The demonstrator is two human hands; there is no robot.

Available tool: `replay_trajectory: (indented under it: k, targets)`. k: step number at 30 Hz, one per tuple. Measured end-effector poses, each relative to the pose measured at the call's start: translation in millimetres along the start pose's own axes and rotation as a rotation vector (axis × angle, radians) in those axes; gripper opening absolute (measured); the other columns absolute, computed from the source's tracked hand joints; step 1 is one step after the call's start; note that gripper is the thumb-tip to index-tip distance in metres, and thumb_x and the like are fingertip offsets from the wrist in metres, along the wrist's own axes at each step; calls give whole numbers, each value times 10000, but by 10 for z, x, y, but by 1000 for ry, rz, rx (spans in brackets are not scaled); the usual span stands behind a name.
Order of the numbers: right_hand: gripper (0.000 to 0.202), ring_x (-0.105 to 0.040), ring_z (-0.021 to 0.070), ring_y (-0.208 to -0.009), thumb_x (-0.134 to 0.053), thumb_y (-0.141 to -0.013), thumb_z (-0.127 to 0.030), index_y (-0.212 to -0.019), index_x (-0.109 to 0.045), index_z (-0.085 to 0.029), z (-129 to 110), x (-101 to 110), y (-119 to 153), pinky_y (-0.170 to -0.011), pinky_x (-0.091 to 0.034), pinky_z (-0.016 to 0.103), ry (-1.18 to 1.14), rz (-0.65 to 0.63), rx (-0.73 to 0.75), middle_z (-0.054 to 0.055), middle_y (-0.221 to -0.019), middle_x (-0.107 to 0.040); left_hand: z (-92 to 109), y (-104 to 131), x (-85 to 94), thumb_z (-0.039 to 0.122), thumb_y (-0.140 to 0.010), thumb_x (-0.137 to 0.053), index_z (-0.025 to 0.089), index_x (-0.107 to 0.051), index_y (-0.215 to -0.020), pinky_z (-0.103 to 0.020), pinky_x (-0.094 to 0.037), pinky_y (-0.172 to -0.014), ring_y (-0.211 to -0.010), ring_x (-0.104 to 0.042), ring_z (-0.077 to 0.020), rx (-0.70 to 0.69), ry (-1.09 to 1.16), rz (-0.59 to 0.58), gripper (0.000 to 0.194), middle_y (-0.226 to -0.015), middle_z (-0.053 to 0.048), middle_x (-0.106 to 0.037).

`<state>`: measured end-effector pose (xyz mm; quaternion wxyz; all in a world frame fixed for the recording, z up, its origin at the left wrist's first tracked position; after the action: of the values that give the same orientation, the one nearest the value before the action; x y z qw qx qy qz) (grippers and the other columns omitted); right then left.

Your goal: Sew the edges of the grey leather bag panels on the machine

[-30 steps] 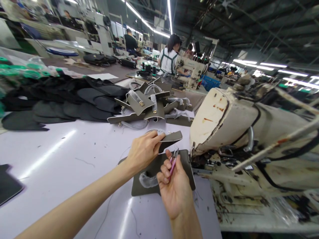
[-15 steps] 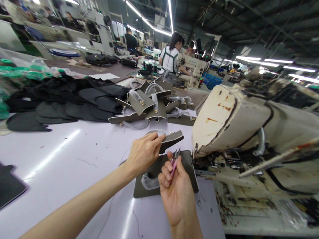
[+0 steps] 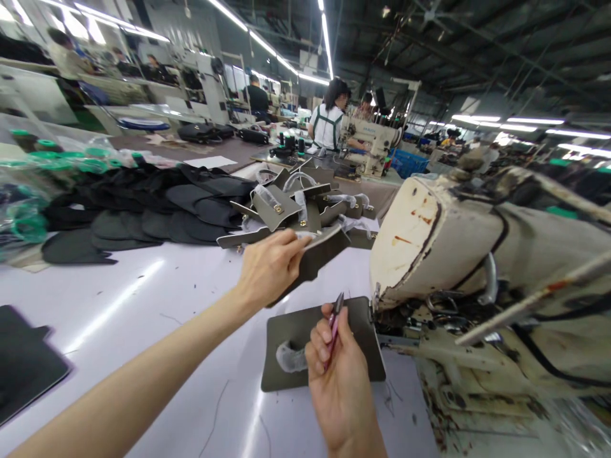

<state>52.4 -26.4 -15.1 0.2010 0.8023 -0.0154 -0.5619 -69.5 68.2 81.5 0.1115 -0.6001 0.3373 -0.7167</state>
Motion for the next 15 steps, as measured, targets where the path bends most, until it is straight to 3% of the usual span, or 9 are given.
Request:
replay_trajectory:
  k: [2, 4, 5, 6, 8, 9, 11, 13, 15]
  targets:
    - [292, -288, 23, -450, -702, -873, -432, -972, -659, -160, 77, 28, 86, -423, -225, 150, 46, -31, -42, -77, -610, -430, -148, -375, 233, 275, -1004, -388, 259, -621, -1293, -288, -444, -751, -964, -606, -187, 5, -28, 204, 371, -1074, -44, -618]
    - [375, -250, 21, -426, -720, -834, -496, -973, -682, -150, 158, 49, 154, -403, -185, 161, 108, -49, -87, -76, -580, -443, -246, -752, 324, 197, -1020, -276, 193, -529, -1401, -390, -426, -915, -1143, -536, -240, -44, -37, 269, 457, -1205, -69, -539]
    - [412, -232, 19, -415, -728, -813, -525, -962, -693, -143, 192, 59, 182, -393, -163, 165, 141, -55, -106, -76, -566, -445, -270, -910, 284, 161, -1007, -289, 147, -443, -1457, -444, -398, -959, -1232, -479, -284, -77, -31, 207, 476, -1280, -82, -485]
    - [443, -220, 15, -405, -733, -795, -552, -950, -702, -138, 214, 71, 210, -387, -147, 167, 173, -61, -117, -74, -556, -450, -286, -1018, 239, 187, -968, -429, 187, -408, -1483, -464, -411, -988, -1263, -453, -311, -85, -15, 163, 516, -1347, -98, -465]
    - [491, -204, 8, -386, -724, -778, -603, -931, -716, -137, 202, 109, 271, -378, -123, 168, 237, -77, -104, -70, -539, -460, -232, -1048, 119, 243, -842, -671, 227, -355, -1508, -469, -423, -1039, -1302, -426, -327, -109, 55, 60, 737, -1424, -127, -438]
    - [513, -194, 4, -377, -716, -772, -630, -918, -721, -138, 165, 141, 308, -374, -112, 167, 269, -83, -83, -69, -528, -462, -165, -965, 75, 263, -814, -711, 243, -384, -1491, -465, -423, -1058, -1300, -436, -315, -116, 97, 25, 752, -1417, -124, -460]
    - [558, -170, 0, -365, -689, -764, -683, -879, -726, -139, 41, 240, 403, -371, -93, 166, 342, -79, -39, -66, -502, -459, 44, -631, 40, 303, -877, -642, 236, -555, -1350, -440, -452, -1024, -1226, -509, -275, -125, 208, -43, 485, -1353, -105, -528]
    - [580, -143, 1, -365, -666, -762, -713, -831, -725, -141, -159, 382, 515, -374, -75, 171, 434, -36, 39, -64, -481, -444, 306, -146, 56, 345, -956, -519, 207, -689, -1108, -355, -499, -882, -981, -614, -199, -66, 417, -151, 267, -1133, -82, -638]
    - [550, -149, 10, -380, -675, -769, -691, -787, -719, -143, -448, 545, 636, -385, -79, 178, 551, 66, 209, -65, -475, -419, 634, 411, 49, 373, -981, -458, 185, -705, -862, -279, -475, -696, -739, -586, -141, 17, 676, -345, 332, -864, -56, -639]
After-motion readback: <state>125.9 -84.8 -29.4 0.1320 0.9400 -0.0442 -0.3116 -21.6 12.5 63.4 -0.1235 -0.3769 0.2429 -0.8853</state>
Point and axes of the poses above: each hand's wrist, its own y-axis away from the middle knuckle, its own x-axis out of the back of the hand, z = x × y, the point moved 6 cm from there along -y, towards the middle knuckle
